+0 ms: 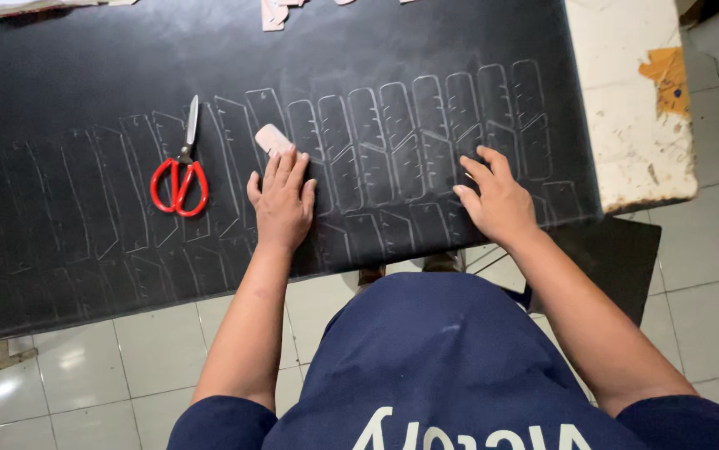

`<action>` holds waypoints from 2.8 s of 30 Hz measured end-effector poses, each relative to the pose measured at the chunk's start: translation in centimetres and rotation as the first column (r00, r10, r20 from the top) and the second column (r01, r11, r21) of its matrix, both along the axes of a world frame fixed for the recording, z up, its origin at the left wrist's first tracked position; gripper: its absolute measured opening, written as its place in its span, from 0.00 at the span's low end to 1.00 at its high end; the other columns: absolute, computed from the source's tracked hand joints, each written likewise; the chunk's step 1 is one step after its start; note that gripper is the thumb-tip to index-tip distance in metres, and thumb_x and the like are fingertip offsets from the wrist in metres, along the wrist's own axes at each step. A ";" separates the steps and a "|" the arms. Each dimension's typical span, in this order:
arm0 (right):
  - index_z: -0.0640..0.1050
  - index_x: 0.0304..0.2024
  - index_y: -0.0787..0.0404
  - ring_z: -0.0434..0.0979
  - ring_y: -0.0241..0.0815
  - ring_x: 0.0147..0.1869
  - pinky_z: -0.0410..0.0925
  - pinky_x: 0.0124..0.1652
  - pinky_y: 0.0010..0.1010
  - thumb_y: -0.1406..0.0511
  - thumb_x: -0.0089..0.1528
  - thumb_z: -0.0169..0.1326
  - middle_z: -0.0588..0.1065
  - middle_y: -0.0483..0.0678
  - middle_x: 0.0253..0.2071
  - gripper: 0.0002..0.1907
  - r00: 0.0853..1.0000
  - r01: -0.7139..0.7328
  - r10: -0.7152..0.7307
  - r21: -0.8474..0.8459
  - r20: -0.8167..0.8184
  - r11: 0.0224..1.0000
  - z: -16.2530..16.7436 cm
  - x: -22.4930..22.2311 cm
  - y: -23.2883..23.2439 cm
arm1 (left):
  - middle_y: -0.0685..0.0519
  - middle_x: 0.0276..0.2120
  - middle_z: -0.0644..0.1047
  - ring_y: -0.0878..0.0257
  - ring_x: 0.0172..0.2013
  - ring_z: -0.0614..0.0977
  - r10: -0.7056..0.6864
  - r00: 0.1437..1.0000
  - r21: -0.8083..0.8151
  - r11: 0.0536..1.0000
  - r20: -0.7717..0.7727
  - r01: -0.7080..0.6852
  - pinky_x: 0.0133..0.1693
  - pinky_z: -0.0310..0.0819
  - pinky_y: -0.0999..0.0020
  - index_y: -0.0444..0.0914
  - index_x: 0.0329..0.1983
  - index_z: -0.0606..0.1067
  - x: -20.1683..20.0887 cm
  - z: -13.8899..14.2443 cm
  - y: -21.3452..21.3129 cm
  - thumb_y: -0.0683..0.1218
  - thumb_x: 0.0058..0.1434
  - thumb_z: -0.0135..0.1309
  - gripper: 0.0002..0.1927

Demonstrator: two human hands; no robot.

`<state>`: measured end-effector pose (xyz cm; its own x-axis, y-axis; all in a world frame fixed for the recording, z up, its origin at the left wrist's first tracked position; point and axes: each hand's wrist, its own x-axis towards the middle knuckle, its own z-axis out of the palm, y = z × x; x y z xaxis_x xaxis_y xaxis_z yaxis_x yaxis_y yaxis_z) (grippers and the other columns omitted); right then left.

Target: The person places a small paper template on a large black sheet and uses a pencil to mark points along the template's edges. They reposition the template multiple times to mark additional points on the sheet. A pair of scissors is visible on the table but not used.

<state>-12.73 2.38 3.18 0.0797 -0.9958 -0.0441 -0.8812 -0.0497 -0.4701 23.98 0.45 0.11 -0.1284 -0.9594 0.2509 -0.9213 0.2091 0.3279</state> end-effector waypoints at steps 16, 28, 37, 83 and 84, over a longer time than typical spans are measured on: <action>0.76 0.62 0.51 0.79 0.55 0.58 0.73 0.51 0.45 0.55 0.63 0.59 0.63 0.49 0.71 0.26 0.994 -0.078 0.079 0.017 -0.074 0.997 -0.6 14.1 0.5 | 0.45 0.69 0.67 0.49 0.70 0.64 0.016 0.999 -0.055 0.998 -0.041 -0.018 0.68 0.49 0.47 0.36 0.66 0.71 6.2 -2.8 -0.7 0.46 0.67 0.51 0.24; 0.73 0.63 0.52 0.80 0.57 0.53 0.74 0.46 0.46 0.58 0.60 0.60 0.64 0.54 0.69 0.28 0.961 -0.266 0.267 0.031 -0.077 0.964 1.1 21.2 0.0 | 0.44 0.68 0.68 0.50 0.69 0.67 0.065 0.994 -0.079 0.994 -0.092 -0.072 0.68 0.53 0.48 0.35 0.65 0.71 7.6 -4.0 -1.4 0.43 0.65 0.50 0.24; 0.80 0.47 0.65 0.81 0.49 0.40 0.75 0.38 0.37 0.60 0.66 0.55 0.74 0.51 0.64 0.15 0.920 0.044 -0.076 0.090 0.385 0.995 -3.4 16.4 -1.3 | 0.43 0.67 0.68 0.49 0.69 0.66 0.063 0.993 -0.084 0.994 -0.097 -0.071 0.69 0.53 0.48 0.34 0.65 0.71 7.1 -3.7 -1.7 0.45 0.65 0.51 0.24; 0.75 0.39 0.62 0.76 0.31 0.32 0.67 0.30 0.21 0.70 0.65 0.61 0.79 0.46 0.33 0.06 0.488 0.543 -0.451 0.144 0.747 0.828 -5.0 -11.6 -8.5 | 0.47 0.72 0.65 0.51 0.73 0.63 0.096 0.995 0.061 0.994 -0.036 -0.094 0.72 0.49 0.50 0.39 0.68 0.69 0.3 -0.2 -3.8 0.48 0.63 0.53 0.29; 0.75 0.38 0.62 0.77 0.31 0.33 0.68 0.32 0.20 0.71 0.65 0.61 0.79 0.46 0.33 0.06 0.531 0.530 -0.424 0.102 0.734 0.842 -5.0 -11.7 -8.5 | 0.47 0.72 0.65 0.51 0.73 0.63 0.094 0.995 0.060 0.994 -0.037 -0.092 0.72 0.49 0.50 0.39 0.68 0.69 0.3 -0.3 -3.8 0.48 0.63 0.53 0.29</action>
